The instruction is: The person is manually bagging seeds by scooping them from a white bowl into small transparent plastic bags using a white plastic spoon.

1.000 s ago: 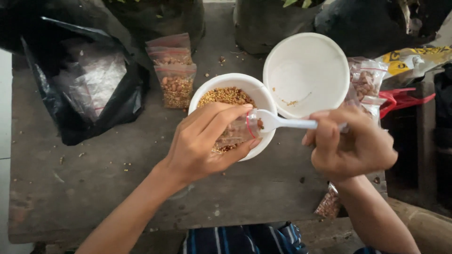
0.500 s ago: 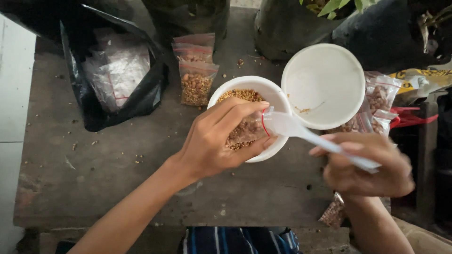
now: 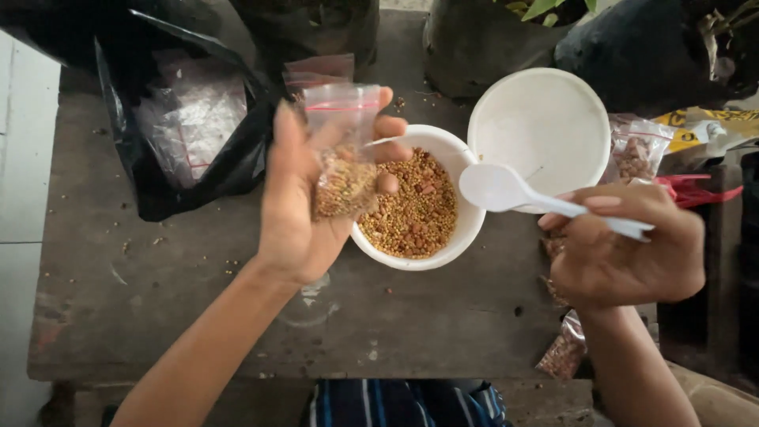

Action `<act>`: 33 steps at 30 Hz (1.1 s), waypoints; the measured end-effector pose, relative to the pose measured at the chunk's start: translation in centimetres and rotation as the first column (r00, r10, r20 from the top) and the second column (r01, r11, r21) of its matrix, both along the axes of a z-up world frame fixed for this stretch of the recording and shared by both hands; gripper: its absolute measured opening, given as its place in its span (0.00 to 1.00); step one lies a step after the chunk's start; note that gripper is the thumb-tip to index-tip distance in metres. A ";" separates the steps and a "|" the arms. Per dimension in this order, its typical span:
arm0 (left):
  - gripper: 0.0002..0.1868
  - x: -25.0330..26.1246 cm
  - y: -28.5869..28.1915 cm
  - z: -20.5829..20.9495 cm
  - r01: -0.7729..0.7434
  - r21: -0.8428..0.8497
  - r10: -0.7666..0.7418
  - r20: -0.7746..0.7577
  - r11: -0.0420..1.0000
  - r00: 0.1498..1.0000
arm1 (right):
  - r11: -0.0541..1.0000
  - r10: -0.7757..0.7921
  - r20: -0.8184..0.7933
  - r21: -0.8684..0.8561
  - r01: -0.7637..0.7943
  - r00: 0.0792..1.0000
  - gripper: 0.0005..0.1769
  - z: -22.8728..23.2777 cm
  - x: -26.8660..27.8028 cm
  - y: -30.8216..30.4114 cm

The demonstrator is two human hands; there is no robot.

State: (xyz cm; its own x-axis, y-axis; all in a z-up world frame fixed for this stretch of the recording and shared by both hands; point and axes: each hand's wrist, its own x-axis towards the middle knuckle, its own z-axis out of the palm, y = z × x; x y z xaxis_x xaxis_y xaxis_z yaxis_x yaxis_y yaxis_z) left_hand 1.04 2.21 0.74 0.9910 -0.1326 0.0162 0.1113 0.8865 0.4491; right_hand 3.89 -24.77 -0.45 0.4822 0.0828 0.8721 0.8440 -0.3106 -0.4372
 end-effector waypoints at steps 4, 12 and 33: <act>0.34 -0.7 -0.8 1.0 -0.023 0.375 -0.010 0.087 0.927 0.996 | 0.997 -0.029 0.009 -0.075 0.030 1.000 0.12 -0.3 -0.2 -0.7; 0.33 -0.8 -1.0 1.6 0.008 0.457 -0.123 0.223 0.889 0.967 | 0.995 -0.062 -0.003 -0.078 0.062 0.998 0.09 -0.4 0.0 -0.6; 0.36 -0.1 -1.2 0.8 -0.141 0.223 0.132 0.056 0.965 0.990 | 0.905 0.029 -0.160 -0.415 -0.094 0.987 0.06 1.5 -0.1 2.4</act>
State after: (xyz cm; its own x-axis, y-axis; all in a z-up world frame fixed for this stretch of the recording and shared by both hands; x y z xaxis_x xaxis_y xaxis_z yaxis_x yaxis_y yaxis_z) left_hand 0.96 1.01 1.57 0.9991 -0.0008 0.0413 -0.0259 0.7672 0.6409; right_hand 3.76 -22.39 1.08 0.5836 0.4591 0.6698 0.8040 -0.4423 -0.3973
